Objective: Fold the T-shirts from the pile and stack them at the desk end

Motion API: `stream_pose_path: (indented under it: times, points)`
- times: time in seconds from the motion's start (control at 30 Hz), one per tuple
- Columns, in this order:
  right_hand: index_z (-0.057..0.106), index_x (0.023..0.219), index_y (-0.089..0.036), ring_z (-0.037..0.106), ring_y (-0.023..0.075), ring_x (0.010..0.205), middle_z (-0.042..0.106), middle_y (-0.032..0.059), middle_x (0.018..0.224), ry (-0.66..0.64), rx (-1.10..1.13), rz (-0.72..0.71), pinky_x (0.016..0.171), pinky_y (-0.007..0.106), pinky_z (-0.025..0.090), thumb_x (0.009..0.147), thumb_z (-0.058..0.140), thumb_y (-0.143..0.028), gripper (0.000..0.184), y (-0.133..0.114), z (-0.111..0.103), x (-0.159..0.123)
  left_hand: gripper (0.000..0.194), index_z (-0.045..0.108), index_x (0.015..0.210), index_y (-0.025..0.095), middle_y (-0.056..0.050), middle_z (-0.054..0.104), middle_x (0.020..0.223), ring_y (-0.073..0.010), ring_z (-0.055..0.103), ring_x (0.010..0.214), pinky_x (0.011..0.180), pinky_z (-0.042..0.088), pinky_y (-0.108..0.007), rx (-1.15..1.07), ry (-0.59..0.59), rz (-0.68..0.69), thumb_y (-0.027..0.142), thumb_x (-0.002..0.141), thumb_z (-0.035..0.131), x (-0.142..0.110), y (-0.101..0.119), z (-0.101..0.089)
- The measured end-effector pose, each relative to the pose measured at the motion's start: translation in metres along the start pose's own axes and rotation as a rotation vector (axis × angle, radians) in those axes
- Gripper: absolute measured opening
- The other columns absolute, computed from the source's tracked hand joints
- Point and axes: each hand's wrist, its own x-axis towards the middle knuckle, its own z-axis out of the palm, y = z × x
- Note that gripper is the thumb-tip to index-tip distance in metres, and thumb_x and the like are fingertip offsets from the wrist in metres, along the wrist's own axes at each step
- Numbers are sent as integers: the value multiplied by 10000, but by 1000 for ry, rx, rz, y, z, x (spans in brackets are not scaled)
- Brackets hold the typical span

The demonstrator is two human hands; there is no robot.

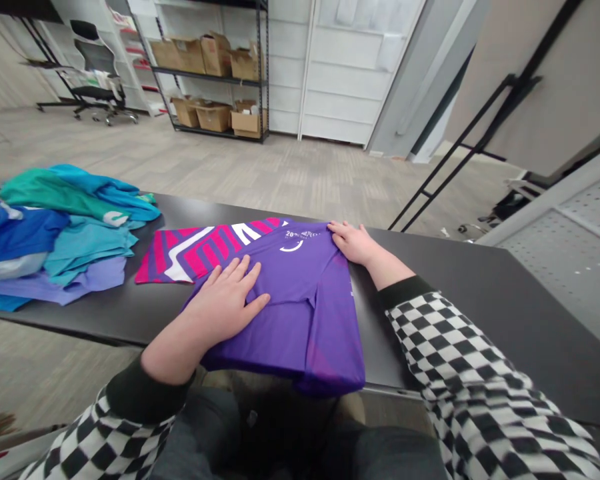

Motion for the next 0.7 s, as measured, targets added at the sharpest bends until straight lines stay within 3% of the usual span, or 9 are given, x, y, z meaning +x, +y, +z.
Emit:
stream_pose_path:
  times: [0.1,0.2,0.3,0.37,0.43,0.57,0.7]
  points:
    - [557,1729,-260,337,431,1737,455,107,1827,45,21,-23,1356,868,172,1179,400,-354,579,2,-1,-2,876,476,1785,158,-203,374,1865,-437,343,1744,1404,310,-651,-103,45,35,702,1100,510,6,-10,-9]
    - [576,1708,-251,350,423,1733,512,132,1791,165,56,-51,1362,852,198,1170,432,-385,573,5,-4,-7,823,568,1705,124,-232,542,1760,-424,502,1648,1368,389,-573,-137,204,-21,667,1090,511,16,-48,-32]
    - [624,1660,-260,392,415,1715,588,134,1736,293,71,-67,1380,817,216,1152,469,-411,552,9,-7,-15,631,765,1416,131,-260,771,1415,-442,712,1360,1202,531,-572,-65,327,-373,584,1091,469,19,-109,-55]
    - [656,1624,-267,420,413,1701,626,135,1702,340,78,-73,1384,811,216,1138,487,-427,538,11,-9,-22,595,787,1269,134,-286,800,1254,-461,759,1205,1071,584,-576,-47,280,-636,610,1064,493,15,-145,-60]
    - [680,1594,-264,437,414,1692,652,142,1675,366,91,-65,1384,812,212,1121,507,-438,533,11,-10,-30,592,772,1205,138,-312,795,1214,-492,762,1168,1010,589,-591,-53,200,-785,659,1007,573,12,-168,-58]
    - [678,1598,-240,437,394,1694,647,140,1679,401,143,-8,1394,794,208,1056,502,-334,577,9,-13,-49,394,756,1046,212,-273,794,1213,-523,742,1192,1000,559,-634,-95,170,-774,576,909,693,13,-177,-46]
    - [671,1614,-177,444,373,1694,650,149,1675,458,205,51,1411,733,244,926,507,-200,707,2,-20,-67,236,661,987,243,-178,778,1081,-447,749,1109,961,574,-571,-183,344,-692,446,875,705,17,-176,-43]
